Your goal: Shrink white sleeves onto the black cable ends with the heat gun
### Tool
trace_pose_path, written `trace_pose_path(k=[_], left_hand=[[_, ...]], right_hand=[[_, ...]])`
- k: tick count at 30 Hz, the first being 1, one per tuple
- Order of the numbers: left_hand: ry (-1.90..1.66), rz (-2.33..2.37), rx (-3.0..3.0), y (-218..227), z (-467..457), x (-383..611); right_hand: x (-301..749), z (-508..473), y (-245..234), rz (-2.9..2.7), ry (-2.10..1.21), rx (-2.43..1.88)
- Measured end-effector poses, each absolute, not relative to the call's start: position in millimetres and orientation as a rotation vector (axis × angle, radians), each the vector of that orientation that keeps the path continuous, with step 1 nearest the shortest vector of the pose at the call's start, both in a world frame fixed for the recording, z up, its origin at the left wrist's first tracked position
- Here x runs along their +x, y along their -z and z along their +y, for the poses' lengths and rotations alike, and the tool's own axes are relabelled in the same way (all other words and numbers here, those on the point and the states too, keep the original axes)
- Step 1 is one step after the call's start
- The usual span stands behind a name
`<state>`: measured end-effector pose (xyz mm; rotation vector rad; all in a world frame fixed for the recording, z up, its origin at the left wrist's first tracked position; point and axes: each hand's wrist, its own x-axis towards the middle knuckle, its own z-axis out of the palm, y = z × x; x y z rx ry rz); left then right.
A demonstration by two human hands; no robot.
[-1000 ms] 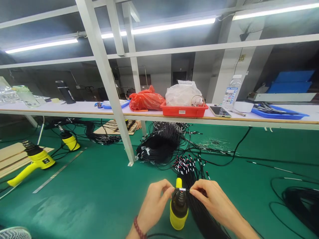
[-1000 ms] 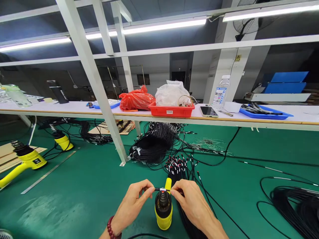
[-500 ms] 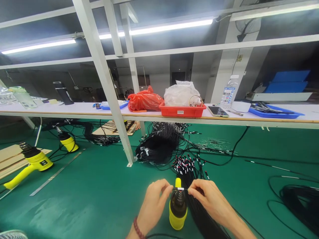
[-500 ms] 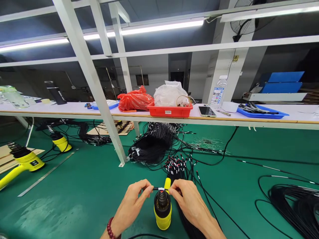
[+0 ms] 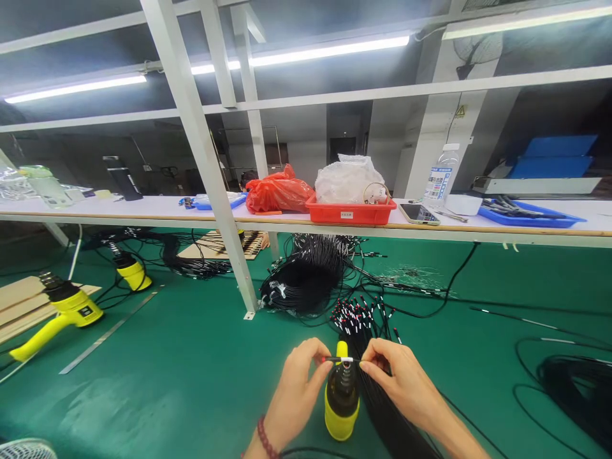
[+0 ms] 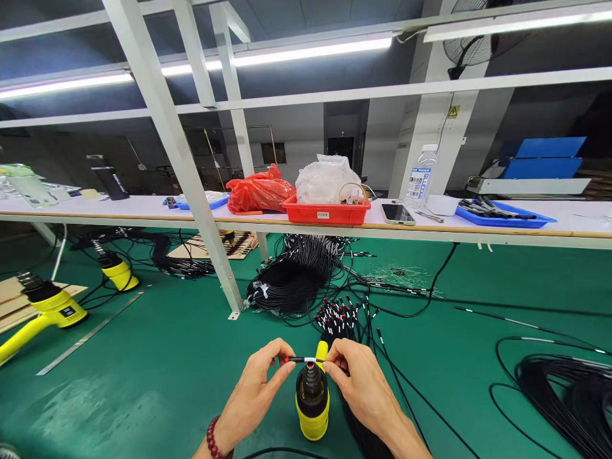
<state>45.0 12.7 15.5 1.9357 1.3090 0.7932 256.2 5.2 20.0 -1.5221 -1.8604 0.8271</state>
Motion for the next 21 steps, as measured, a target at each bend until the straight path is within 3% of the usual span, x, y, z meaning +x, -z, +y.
trace_pose_path(k=[21], left_hand=[[-0.783, 1.370, 2.056, -11.0, 15.8, 46.4]], right_hand=[[259.2, -0.4, -25.2, -1.994, -0.900, -1.527]])
